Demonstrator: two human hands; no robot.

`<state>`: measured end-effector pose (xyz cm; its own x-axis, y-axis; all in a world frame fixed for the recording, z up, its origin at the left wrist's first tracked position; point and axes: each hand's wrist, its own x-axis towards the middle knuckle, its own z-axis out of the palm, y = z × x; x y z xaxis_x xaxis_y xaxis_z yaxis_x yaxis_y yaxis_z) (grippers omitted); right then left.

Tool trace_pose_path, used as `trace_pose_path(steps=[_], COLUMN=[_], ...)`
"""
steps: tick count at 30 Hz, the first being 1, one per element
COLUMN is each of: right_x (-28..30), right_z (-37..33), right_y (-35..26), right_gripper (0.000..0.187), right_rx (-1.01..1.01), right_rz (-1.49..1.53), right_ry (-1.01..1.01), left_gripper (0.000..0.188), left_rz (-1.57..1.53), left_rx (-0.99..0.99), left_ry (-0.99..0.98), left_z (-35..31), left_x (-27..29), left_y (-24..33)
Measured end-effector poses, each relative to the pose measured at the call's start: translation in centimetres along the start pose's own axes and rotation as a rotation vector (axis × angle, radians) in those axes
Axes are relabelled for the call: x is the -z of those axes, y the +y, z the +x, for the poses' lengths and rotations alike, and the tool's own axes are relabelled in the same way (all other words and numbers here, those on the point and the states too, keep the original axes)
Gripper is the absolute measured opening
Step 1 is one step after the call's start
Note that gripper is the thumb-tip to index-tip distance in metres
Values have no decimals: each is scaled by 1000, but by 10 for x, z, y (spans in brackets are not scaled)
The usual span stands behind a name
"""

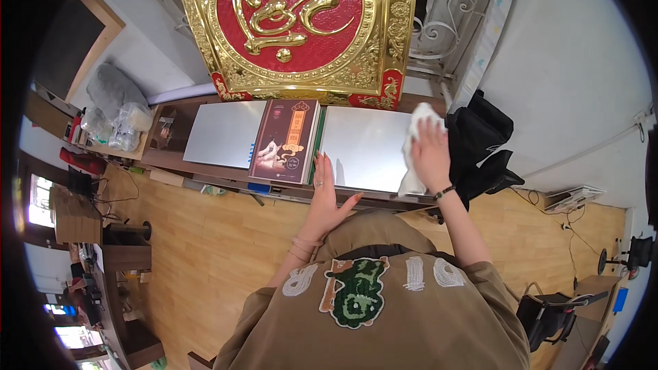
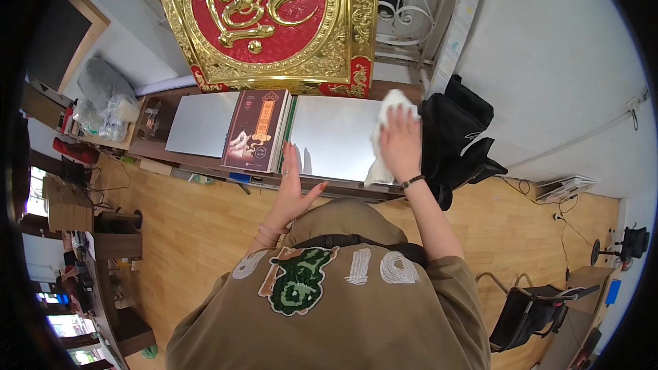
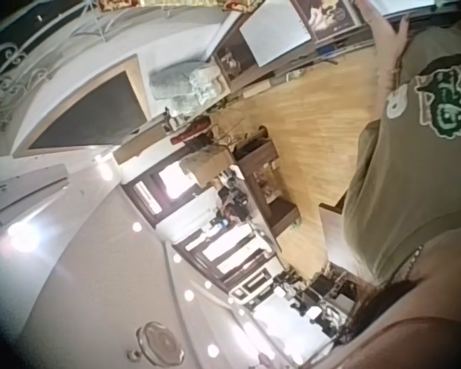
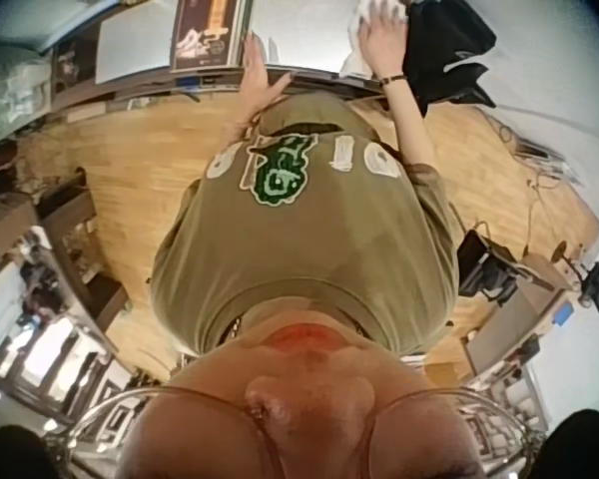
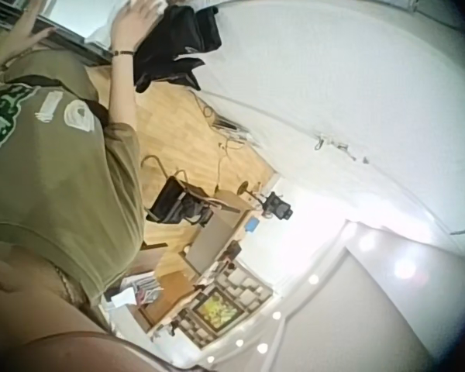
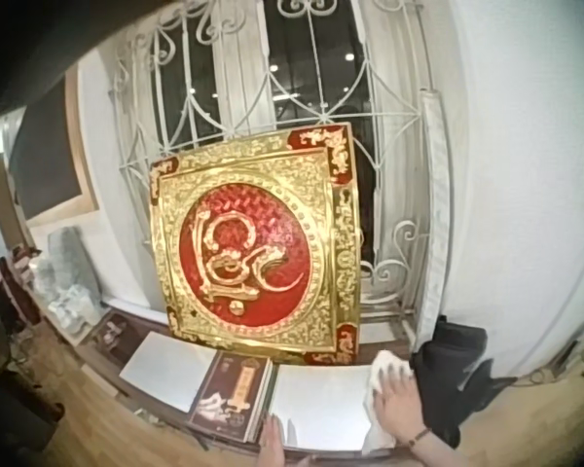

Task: The person is wiping down books, a laptop, and a large decorative wall hanging with a white cloth on a desk.

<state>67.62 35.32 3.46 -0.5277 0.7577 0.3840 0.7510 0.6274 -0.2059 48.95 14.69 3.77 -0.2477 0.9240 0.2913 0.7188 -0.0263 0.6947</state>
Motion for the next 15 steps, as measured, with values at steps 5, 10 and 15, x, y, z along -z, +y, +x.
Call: trace_pose_path(steps=[5, 10, 15], right_x=[27, 3, 32], right_z=[-32, -23, -36], right_y=[-17, 26, -19], right_gripper=[48, 49, 51], right_rx=[429, -207, 431], right_rz=[384, 25, 294], right_ry=[-318, 84, -275], left_gripper=[103, 103, 104], left_rz=[103, 90, 202], left_rx=[17, 34, 17], left_ry=[-16, -39, -33], left_z=[-4, 0, -4], left_x=[-5, -3, -4], left_y=[-2, 7, -2])
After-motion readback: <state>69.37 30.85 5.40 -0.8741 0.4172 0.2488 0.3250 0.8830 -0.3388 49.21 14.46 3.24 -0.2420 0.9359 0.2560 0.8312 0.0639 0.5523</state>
